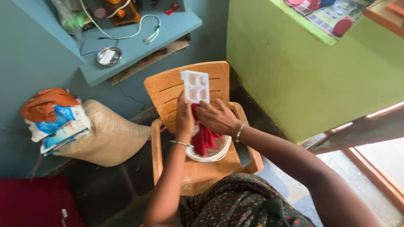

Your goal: The person cleans a white plastic ice cube tray by scrubbing it with a red cloth, rinsing it in a bucket of water, and drying it with the cloth. The person moves between a cot and a chair to perform the task.

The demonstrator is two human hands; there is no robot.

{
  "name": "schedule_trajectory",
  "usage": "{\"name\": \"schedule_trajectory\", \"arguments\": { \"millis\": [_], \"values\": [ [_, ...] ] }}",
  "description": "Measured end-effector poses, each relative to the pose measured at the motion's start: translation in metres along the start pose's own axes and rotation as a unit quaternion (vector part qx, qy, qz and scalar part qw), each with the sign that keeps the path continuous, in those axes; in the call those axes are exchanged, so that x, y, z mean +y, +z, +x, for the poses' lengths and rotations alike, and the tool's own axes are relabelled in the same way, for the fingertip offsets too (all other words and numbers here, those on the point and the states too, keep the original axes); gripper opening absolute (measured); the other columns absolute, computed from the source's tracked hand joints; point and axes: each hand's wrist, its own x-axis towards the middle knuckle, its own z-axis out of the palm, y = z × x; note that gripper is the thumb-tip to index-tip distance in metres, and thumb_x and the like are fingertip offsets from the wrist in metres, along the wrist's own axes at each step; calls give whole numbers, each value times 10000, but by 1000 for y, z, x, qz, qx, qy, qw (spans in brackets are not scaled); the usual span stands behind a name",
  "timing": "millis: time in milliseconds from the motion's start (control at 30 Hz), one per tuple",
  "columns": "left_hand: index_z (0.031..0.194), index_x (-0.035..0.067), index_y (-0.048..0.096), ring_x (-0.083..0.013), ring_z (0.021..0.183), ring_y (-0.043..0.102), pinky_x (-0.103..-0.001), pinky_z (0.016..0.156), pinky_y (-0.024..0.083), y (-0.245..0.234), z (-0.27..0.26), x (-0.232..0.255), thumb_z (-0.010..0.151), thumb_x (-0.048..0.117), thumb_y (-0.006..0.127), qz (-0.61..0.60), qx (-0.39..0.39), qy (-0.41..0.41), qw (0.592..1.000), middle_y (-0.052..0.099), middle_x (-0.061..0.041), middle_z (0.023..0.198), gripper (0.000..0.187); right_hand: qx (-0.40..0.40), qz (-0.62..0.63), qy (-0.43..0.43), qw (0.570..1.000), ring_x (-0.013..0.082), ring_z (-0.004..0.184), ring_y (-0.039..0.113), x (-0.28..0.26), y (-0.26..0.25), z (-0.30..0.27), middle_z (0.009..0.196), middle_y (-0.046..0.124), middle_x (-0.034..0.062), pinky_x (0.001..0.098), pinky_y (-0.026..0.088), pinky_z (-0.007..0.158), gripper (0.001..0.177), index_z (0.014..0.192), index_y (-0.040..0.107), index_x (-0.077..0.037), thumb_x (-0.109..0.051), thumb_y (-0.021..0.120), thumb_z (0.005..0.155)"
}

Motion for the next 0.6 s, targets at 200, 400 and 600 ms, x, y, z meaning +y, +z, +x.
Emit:
{"name": "schedule_trajectory", "arguments": {
  "millis": [200, 400, 600],
  "values": [
    [1557, 97, 358, -252, 1408, 465, -375, 1031, 454, -19, 1, -2, 1036, 559, 325, -56, -2, -127, 990, 444, -116, 1567, 697, -29, 50, 103, 993, 260, 1338, 457, -30, 11, 8, 1245, 651, 12, 514, 386, 998, 168, 1026, 720, -156, -246, 661, 896],
    [1536, 99, 415, -227, 1218, 606, -338, 834, 577, 4, -20, -26, 1002, 651, 368, -130, 15, -186, 974, 532, -93, 1475, 770, 83, 437, 301, 844, 306, 1210, 633, -44, -9, -9, 1232, 688, 82, 475, 505, 1009, 279, 1167, 688, -57, -108, 662, 894],
    [1441, 98, 542, -239, 1043, 594, -360, 796, 532, 55, -25, -48, 985, 711, 339, -178, 97, -286, 937, 614, -83, 1180, 790, 62, 446, 349, 822, 412, 1236, 607, -7, -44, -49, 1077, 707, 162, 515, 489, 1048, 218, 1116, 706, -21, -143, 706, 935]
  ]
}}
